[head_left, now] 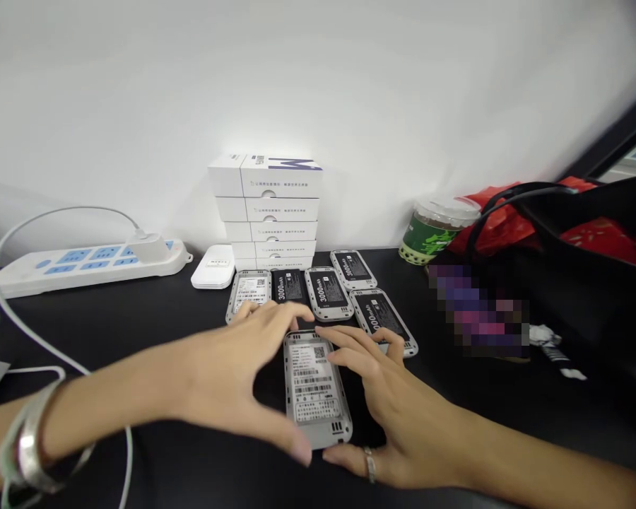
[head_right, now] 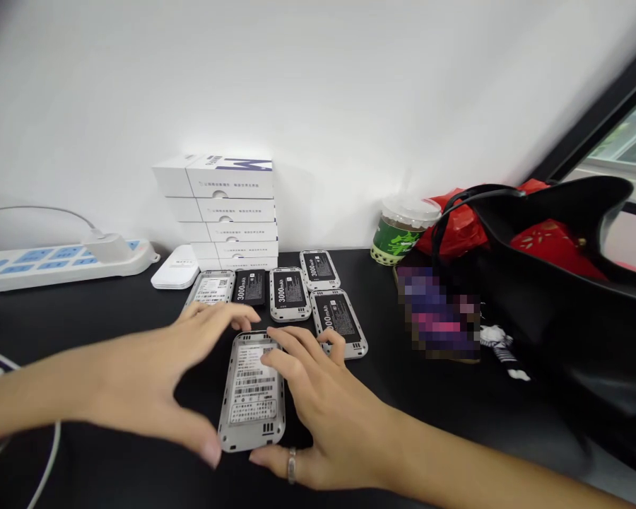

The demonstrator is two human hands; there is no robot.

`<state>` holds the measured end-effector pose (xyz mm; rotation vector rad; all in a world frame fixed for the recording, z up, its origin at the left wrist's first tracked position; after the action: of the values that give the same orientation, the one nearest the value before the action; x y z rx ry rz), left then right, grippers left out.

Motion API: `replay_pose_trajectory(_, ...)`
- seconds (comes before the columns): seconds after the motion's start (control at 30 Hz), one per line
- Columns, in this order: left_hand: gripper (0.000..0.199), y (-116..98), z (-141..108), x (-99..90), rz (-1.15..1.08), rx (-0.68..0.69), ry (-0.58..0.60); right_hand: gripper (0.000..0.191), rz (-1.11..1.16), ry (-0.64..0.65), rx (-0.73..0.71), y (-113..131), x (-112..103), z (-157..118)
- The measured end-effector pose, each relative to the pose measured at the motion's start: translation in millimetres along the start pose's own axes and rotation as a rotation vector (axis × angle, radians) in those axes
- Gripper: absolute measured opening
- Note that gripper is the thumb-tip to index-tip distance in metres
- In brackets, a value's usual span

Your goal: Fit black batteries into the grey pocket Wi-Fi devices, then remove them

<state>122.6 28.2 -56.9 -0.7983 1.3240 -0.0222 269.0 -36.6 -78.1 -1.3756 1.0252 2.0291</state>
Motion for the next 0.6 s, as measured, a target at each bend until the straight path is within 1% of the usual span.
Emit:
replay_pose_trajectory(0.03,0.082,7.9,3.9,-9.0,-0.048,-0.006,0.010,0.077,-0.004,-0.003,0.003,0.0,0.2,-0.5)
replay_pose_trajectory(0.07,0.064,15.4,9.0,-21.4,-0.070,0.003,-0.041,0.077,-0.011,-0.011,0.000,0.2,0.1,-1.1)
replay_pose_trajectory(0.1,0.053,23.4,14.7,-33.6,-0.029,0.006,-0.109,0.078,-0.016,-0.018,-0.003,0.3,0.0,-1.5)
replay_pose_trajectory(0.13,0.051,32.5,20.6,-41.9,0.067,-0.018,-0.149,0.078,-0.020,-0.022,-0.004,0.1,0.2,-1.9)
replay_pose_trajectory(0.17,0.052,40.6,26.8,-45.3,0.115,-0.036,-0.165,0.079,-0.021,-0.025,-0.007,-0.2,0.3,-2.0)
replay_pose_trajectory(0.2,0.057,47.8,32.7,-45.8,0.164,-0.057,-0.170,0.080,-0.019,-0.028,-0.010,-0.6,0.4,-2.2)
replay_pose_trajectory(0.3,0.081,61.4,45.6,-36.7,0.234,-0.114,-0.147,0.082,-0.004,-0.028,-0.006,-2.5,1.2,-2.5)
replay_pose_trajectory(0.37,0.090,62.3,49.2,-31.9,0.249,-0.134,-0.142,0.079,0.005,-0.030,-0.003,-3.4,1.7,-3.2)
replay_pose_trajectory(0.43,0.092,57.4,48.6,-31.8,0.258,-0.143,-0.156,0.076,0.016,-0.032,-0.001,-3.9,2.3,-3.7)
replay_pose_trajectory(0.53,0.090,42.6,39.7,-33.8,0.260,-0.158,-0.194,0.077,0.030,-0.050,-0.002,-4.7,1.7,-4.0)
replay_pose_trajectory(0.6,0.087,30.8,29.3,-29.2,0.207,-0.171,-0.207,0.080,0.029,-0.078,-0.009,-5.1,0.2,-4.0)
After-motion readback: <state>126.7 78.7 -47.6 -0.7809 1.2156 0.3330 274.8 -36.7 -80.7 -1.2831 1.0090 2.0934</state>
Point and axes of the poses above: each hand's wrist, its own z-axis towards the middle knuckle, its own x-axis out of the palm, y = z × x, the point moved 7 cm from there along z, towards the middle knuckle, and after that the axes turned 10 degrees about x, right-handed, at the moved point
